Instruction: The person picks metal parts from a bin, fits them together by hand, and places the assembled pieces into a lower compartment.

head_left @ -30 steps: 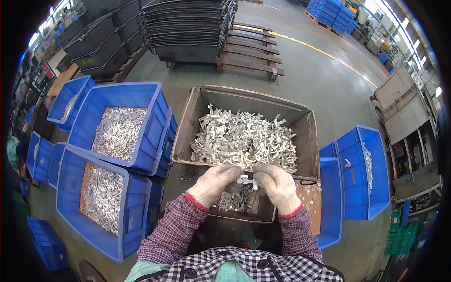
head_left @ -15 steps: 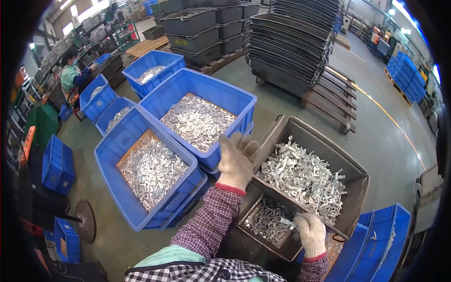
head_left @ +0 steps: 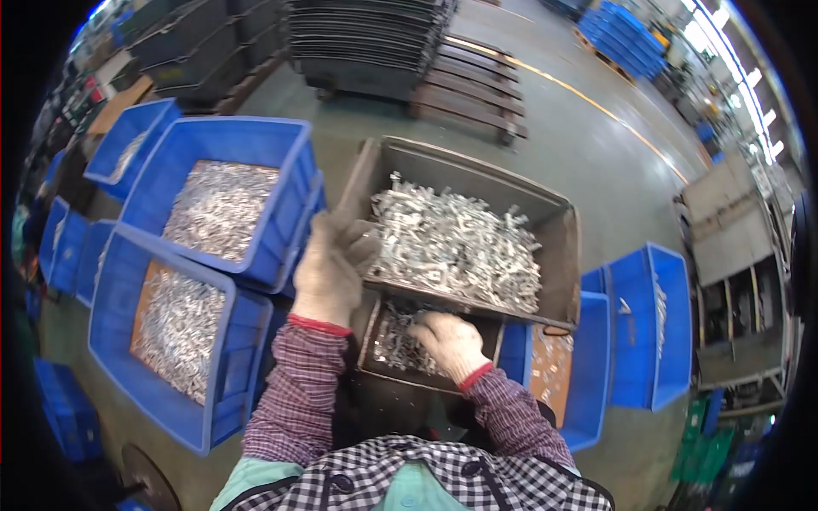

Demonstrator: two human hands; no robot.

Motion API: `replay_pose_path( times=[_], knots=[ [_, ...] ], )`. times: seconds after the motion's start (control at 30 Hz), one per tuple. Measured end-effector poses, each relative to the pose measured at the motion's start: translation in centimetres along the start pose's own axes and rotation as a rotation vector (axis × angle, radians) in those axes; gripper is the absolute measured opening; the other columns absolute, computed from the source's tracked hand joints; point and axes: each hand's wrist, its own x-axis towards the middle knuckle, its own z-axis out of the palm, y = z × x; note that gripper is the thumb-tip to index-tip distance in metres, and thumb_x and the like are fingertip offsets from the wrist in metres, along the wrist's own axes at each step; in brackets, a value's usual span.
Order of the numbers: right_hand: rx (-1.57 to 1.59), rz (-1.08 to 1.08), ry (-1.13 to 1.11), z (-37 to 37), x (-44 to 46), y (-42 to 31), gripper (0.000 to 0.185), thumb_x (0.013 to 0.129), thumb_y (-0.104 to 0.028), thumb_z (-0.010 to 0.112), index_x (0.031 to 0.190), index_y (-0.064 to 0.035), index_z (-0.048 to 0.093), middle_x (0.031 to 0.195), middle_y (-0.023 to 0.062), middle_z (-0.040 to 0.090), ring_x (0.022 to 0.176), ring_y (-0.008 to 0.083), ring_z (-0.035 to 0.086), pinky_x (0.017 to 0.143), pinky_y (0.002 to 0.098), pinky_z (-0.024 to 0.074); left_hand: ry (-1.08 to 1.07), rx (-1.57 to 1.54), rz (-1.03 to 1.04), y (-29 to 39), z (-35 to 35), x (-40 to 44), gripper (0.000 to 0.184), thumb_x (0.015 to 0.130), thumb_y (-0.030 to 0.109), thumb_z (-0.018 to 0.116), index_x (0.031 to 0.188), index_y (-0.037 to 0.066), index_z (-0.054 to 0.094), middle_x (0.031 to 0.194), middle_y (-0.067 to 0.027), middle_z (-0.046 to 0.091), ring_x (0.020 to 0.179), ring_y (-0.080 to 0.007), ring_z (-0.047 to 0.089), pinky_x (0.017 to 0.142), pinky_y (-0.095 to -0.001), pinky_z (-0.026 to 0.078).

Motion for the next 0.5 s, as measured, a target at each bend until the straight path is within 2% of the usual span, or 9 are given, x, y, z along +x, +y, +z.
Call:
replay_pose_path(
  times=[0.07,0.17,0.2,0.23,0.3,0.33,0.37,0.43,0.5],
  knots=[
    [0.198,0.296,-0.029,-2.4,1.2,-2.1,0.033,0.098,-0.041,0.063,0.113,-0.0152,0.077,0.116,0.0148,0.074,0.111,0.0333,0.069,0.094,0.0419,0.055,0.059,-0.047,-0.02,1.1,2.2,-1.1,0.039,0.108,0.05,0.052,0.106,0.012,0.058,0.084,0.0009,0.045,0.071,-0.0128,0.043,0.066,-0.0282,0.038],
    [0.311,0.418,-0.024,-3.2,1.6,-2.6,0.031,0.097,-0.038,0.066,0.113,-0.014,0.079,0.116,0.0129,0.075,0.107,0.0314,0.071,0.093,0.0405,0.056,0.133,-0.008,-0.005,0.8,1.9,-1.7,0.043,0.105,0.05,0.059,0.113,0.008,0.061,0.093,-0.0038,0.057,0.079,-0.0169,0.053,0.071,-0.0303,0.044],
    [0.354,0.392,0.033,-4.1,1.6,-3.1,0.033,0.097,-0.04,0.067,0.114,-0.0139,0.078,0.115,0.0123,0.076,0.106,0.0305,0.072,0.094,0.0394,0.0557,0.159,0.02,-0.001,0.9,2.0,-1.8,0.044,0.104,0.051,0.06,0.115,0.008,0.061,0.096,-0.0052,0.059,0.081,-0.0181,0.056,0.073,-0.031,0.046],
    [0.397,0.366,0.089,-5.6,1.5,-3.8,0.035,0.096,-0.042,0.067,0.115,-0.0138,0.078,0.115,0.0117,0.076,0.106,0.0295,0.072,0.094,0.0384,0.0554,0.144,0.039,0.005,1.0,1.5,-1.7,0.05,0.102,0.052,0.062,0.122,0.006,0.061,0.105,-0.0098,0.065,0.088,-0.0233,0.062,0.08,-0.0361,0.052],
    [0.432,0.348,0.19,-8.8,1.6,-4.6,0.037,0.094,-0.042,0.071,0.116,-0.0124,0.077,0.114,0.0115,0.076,0.105,0.0281,0.072,0.094,0.036,0.0551,0.15,0.041,-0.004,1.0,1.1,-1.5,0.051,0.102,0.052,0.062,0.124,0.006,0.061,0.107,-0.0108,0.065,0.09,-0.0249,0.064,0.084,-0.0387,0.054],
    [0.35,0.297,0.304,-9.7,1.7,-4.2,0.037,0.094,-0.041,0.071,0.115,-0.0116,0.077,0.113,0.0112,0.076,0.104,0.0285,0.072,0.094,0.0367,0.0551,0.15,0.044,-0.01,1.1,1.2,-1.3,0.051,0.103,0.052,0.062,0.125,0.006,0.061,0.109,-0.0113,0.066,0.091,-0.0257,0.065,0.085,-0.0399,0.055],
    [0.374,0.304,0.345,-10.4,2.0,-2.8,0.036,0.095,-0.041,0.069,0.115,-0.0121,0.077,0.113,0.0117,0.076,0.104,0.0287,0.072,0.093,0.0372,0.055,0.124,0.027,-0.013,0.9,0.6,-0.8,0.044,0.101,0.043,0.067,0.126,0.008,0.059,0.108,-0.0125,0.066,0.089,-0.0269,0.067,0.083,-0.0437,0.055],
    [0.267,0.356,0.31,-12.1,4.6,-1.9,0.038,0.096,-0.043,0.066,0.116,-0.0128,0.077,0.112,0.013,0.076,0.105,0.03,0.072,0.094,0.0386,0.0545,0.157,0.025,-0.012,0.8,1.1,-1.2,0.044,0.101,0.043,0.066,0.126,0.007,0.059,0.109,-0.0125,0.065,0.091,-0.0264,0.066,0.085,-0.0439,0.055],
    [0.061,0.435,0.07,-12.5,8.3,-0.7,0.041,0.097,-0.045,0.061,0.116,-0.0124,0.076,0.113,0.0153,0.075,0.108,0.034,0.07,0.096,0.0415,0.0533,0.157,0.057,-0.004,1.0,1.1,-1.3,0.047,0.103,0.044,0.063,0.128,0.005,0.058,0.113,-0.0127,0.064,0.096,-0.0258,0.065,0.09,-0.0451,0.054]
  ],
)
